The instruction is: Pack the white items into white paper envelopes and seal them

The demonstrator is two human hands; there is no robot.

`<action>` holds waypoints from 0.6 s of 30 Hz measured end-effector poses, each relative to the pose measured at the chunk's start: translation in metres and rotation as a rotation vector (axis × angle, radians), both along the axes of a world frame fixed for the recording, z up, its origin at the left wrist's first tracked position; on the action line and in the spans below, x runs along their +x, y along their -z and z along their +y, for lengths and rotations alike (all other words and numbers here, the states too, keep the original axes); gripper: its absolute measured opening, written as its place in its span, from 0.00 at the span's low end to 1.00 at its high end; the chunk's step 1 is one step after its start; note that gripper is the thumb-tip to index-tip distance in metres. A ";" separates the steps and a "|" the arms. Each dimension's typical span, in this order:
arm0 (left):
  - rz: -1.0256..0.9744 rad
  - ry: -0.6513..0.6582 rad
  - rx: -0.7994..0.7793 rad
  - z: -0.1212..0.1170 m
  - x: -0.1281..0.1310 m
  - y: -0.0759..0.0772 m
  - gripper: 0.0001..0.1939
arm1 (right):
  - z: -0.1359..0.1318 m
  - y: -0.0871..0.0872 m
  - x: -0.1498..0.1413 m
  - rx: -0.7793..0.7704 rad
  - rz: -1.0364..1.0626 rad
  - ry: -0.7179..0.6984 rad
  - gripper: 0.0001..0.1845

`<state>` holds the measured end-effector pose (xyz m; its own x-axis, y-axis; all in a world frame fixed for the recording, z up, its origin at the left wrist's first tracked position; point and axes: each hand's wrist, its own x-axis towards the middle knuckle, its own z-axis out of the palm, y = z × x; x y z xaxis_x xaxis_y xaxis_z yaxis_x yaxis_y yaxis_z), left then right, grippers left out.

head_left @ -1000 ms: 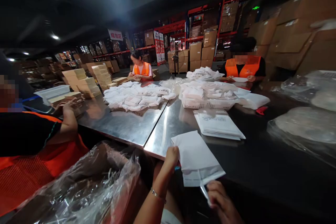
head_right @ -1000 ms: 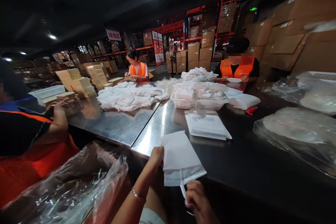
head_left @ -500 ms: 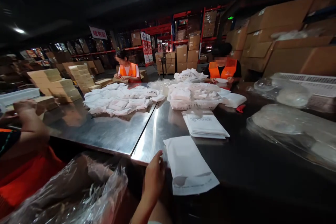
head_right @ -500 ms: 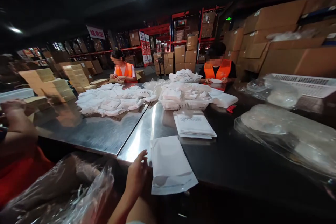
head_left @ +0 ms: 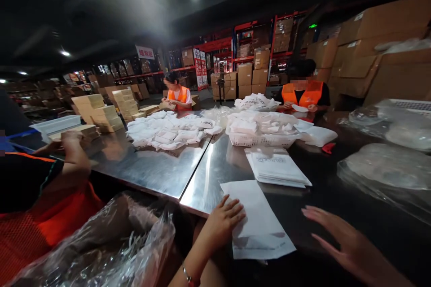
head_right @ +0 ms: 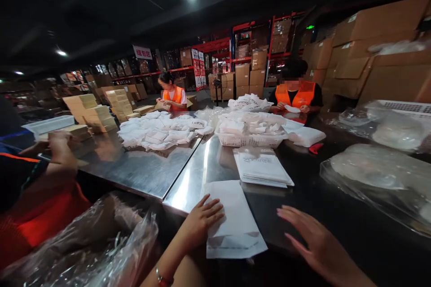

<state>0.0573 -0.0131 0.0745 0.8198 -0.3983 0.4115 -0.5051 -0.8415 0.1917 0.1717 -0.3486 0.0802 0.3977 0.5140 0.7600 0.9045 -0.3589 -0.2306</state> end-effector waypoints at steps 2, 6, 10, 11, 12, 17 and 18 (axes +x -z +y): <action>-0.017 0.027 -0.005 -0.001 -0.003 0.003 0.17 | 0.024 -0.012 0.011 -0.298 -0.139 -0.237 0.23; -0.072 0.086 -0.041 0.001 -0.010 0.013 0.17 | 0.068 -0.019 0.016 -0.504 -0.078 -0.524 0.26; -0.041 0.122 -0.218 0.006 -0.015 0.019 0.17 | 0.075 -0.008 0.016 -0.489 0.042 -0.565 0.21; -0.027 0.111 -0.295 0.006 -0.015 0.020 0.16 | 0.074 -0.006 0.016 -0.451 0.127 -0.539 0.18; -0.008 0.076 -0.385 0.005 -0.016 0.020 0.17 | 0.073 -0.004 0.015 -0.407 0.246 -0.499 0.17; 0.072 -0.379 -0.843 -0.012 -0.010 0.019 0.32 | 0.088 -0.004 0.001 -0.155 0.816 -0.152 0.30; 0.064 -0.463 -0.904 -0.016 -0.007 0.019 0.33 | 0.093 -0.005 -0.001 -0.097 0.864 -0.077 0.31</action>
<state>0.0498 -0.0292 0.0559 0.8455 0.4020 0.3514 -0.1333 -0.4783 0.8680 0.1704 -0.2557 0.0854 0.7763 0.6100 0.1591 0.4491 -0.3580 -0.8186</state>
